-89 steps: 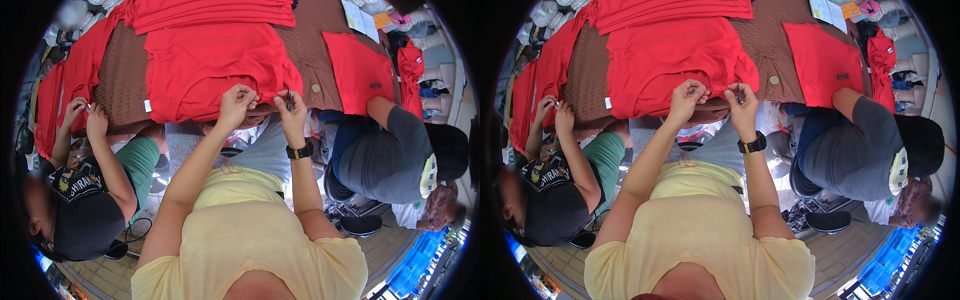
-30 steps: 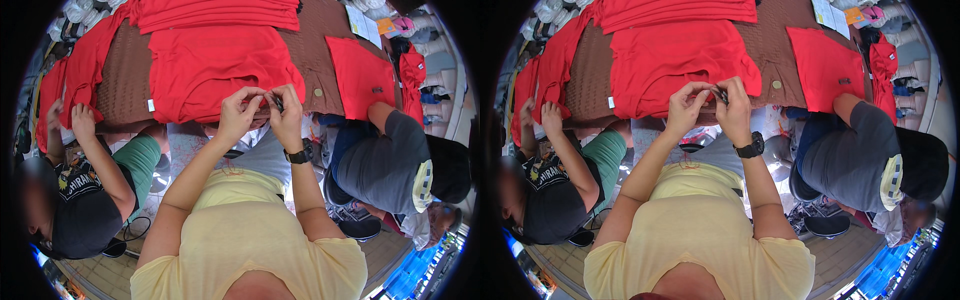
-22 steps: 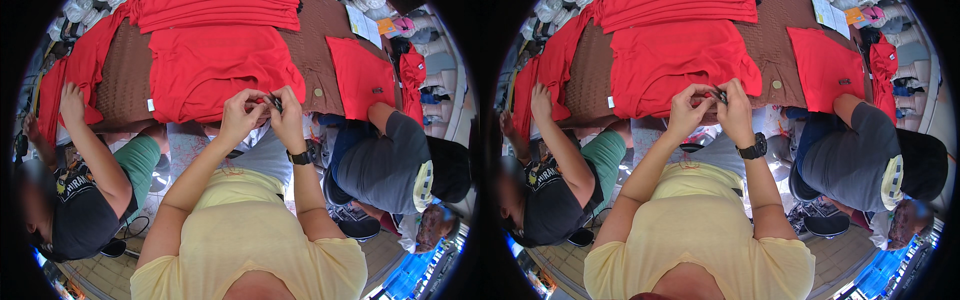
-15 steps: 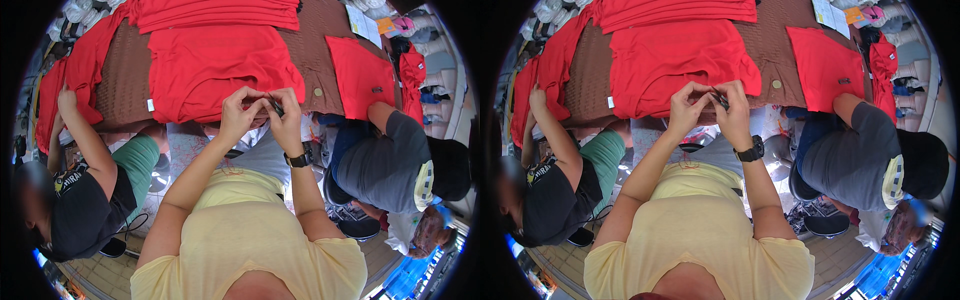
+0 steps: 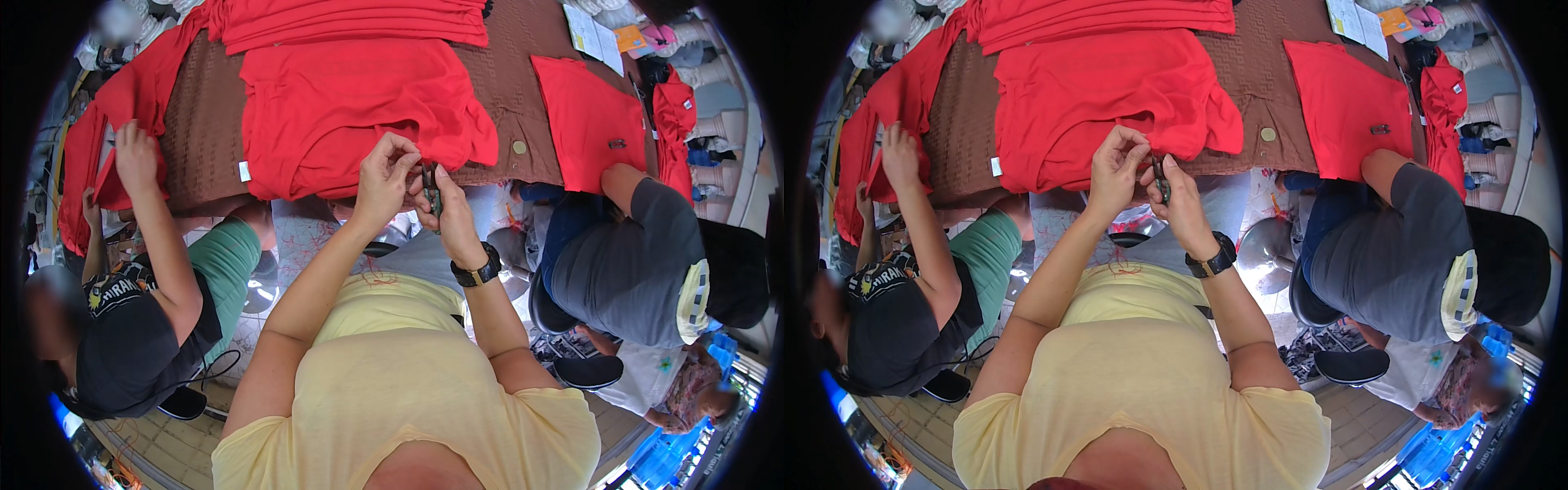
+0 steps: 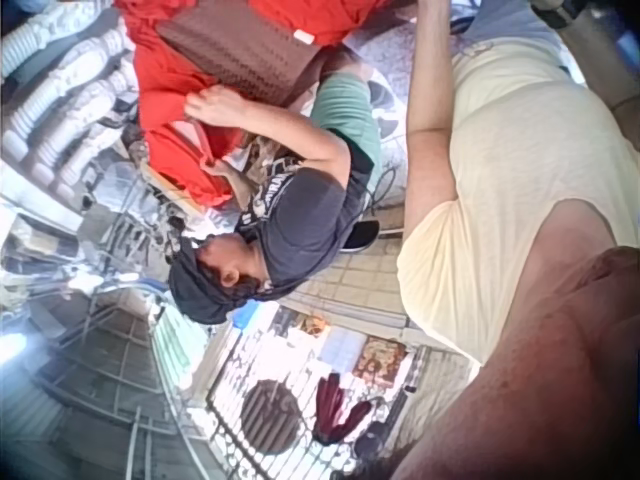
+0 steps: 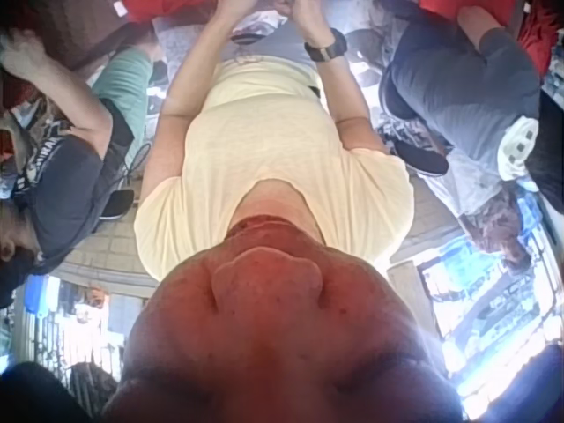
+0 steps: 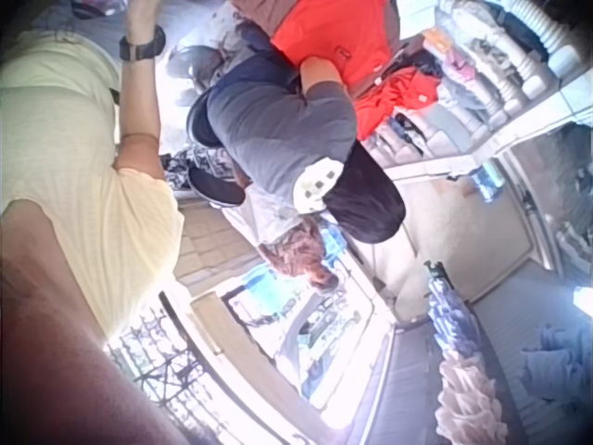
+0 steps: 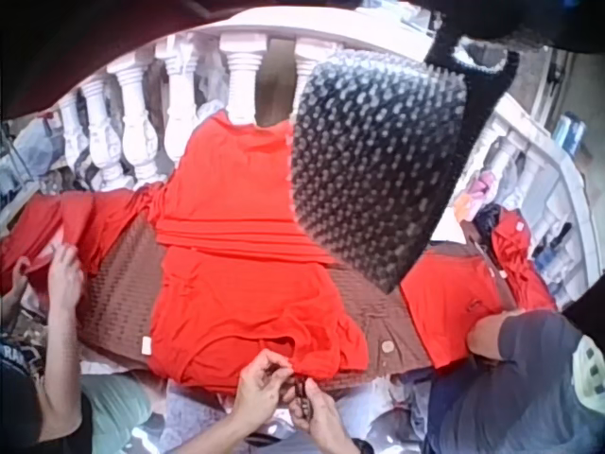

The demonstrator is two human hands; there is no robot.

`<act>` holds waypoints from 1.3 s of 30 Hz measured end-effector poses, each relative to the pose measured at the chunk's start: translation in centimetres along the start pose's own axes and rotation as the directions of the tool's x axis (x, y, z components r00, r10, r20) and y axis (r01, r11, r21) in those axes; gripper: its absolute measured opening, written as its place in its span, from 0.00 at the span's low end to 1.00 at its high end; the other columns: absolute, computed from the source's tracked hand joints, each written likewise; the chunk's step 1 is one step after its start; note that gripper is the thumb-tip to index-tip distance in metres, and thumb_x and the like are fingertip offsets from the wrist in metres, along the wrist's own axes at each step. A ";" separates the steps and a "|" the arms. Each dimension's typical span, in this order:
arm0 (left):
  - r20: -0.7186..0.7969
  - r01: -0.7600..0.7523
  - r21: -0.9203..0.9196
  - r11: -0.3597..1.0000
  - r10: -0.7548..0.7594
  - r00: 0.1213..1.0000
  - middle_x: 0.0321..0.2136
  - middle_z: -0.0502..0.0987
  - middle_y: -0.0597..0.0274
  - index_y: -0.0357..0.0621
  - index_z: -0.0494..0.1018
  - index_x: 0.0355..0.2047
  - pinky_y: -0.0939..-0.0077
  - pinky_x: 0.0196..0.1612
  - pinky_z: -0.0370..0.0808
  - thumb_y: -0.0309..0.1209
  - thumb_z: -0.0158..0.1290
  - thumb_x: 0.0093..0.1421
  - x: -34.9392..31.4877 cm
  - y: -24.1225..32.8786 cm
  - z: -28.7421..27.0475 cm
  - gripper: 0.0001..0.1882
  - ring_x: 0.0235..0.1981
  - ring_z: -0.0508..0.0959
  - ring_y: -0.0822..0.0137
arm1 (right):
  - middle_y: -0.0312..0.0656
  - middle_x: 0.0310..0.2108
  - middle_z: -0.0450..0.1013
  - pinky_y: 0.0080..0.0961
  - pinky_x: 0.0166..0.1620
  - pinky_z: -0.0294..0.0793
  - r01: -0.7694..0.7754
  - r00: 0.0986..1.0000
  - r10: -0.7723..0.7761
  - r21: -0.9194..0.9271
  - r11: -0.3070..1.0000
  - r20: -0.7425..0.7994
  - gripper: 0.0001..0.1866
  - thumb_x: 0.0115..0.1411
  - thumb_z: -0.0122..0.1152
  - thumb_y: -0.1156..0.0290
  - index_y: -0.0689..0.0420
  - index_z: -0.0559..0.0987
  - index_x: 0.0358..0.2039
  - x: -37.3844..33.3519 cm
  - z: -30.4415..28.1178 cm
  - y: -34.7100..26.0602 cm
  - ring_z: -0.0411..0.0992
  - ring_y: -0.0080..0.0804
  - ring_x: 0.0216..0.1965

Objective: The person trims loose threads from red garments using small clippers while seated at a production table.

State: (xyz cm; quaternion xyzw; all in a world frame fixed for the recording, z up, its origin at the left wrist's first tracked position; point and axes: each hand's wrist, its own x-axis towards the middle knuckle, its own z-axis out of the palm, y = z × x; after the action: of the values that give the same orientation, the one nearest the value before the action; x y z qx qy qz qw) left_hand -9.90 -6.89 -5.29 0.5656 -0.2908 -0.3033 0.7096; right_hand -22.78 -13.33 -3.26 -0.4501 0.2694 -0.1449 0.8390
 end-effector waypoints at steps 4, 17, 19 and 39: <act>-0.004 0.074 0.006 0.997 -0.074 0.997 0.32 0.71 0.67 0.39 0.69 0.38 0.82 0.36 0.75 0.23 0.52 0.68 -0.3 1.2 0.3 0.03 0.31 0.71 0.79 | 0.29 0.20 0.61 0.16 0.20 0.50 0.010 1.000 -0.011 -0.044 0.999 -0.027 0.26 0.75 0.36 0.50 0.59 0.75 0.35 0.3 0.4 0.0 0.54 0.15 0.16; 0.076 0.157 -0.125 0.980 -0.148 0.986 0.26 0.69 0.67 0.38 0.67 0.39 0.82 0.25 0.74 0.21 0.50 0.68 -0.7 1.2 0.4 0.02 0.24 0.68 0.80 | 0.28 0.20 0.59 0.16 0.18 0.49 0.047 0.993 -0.050 -0.036 0.998 -0.104 0.21 0.74 0.42 0.55 0.55 0.71 0.28 1.0 1.1 -0.4 0.52 0.13 0.16; 0.073 0.158 -0.093 0.983 -0.151 0.986 0.27 0.70 0.66 0.37 0.67 0.38 0.82 0.27 0.74 0.20 0.49 0.68 -0.7 1.5 0.5 0.02 0.25 0.69 0.80 | 0.28 0.19 0.59 0.17 0.19 0.47 0.017 0.993 -0.020 -0.036 0.999 -0.113 0.20 0.74 0.42 0.54 0.54 0.71 0.29 1.2 0.9 -0.1 0.51 0.14 0.15; 0.083 -0.173 0.510 0.843 0.152 0.985 0.32 0.78 0.62 0.37 0.77 0.36 0.77 0.42 0.75 0.20 0.64 0.55 0.3 3.8 -1.5 0.10 0.36 0.78 0.72 | 0.48 0.36 0.74 0.36 0.38 0.72 0.588 0.806 -0.328 -0.724 0.360 0.492 0.18 0.45 0.62 0.80 0.63 0.75 0.40 5.9 -2.8 -6.9 0.74 0.42 0.33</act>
State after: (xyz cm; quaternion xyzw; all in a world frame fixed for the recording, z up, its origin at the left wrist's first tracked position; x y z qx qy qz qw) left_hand -8.21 -5.51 -1.83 0.7021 -0.4218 -0.1645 0.5496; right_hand -19.60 -21.90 -0.68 -0.8731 0.0525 -0.1622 0.4567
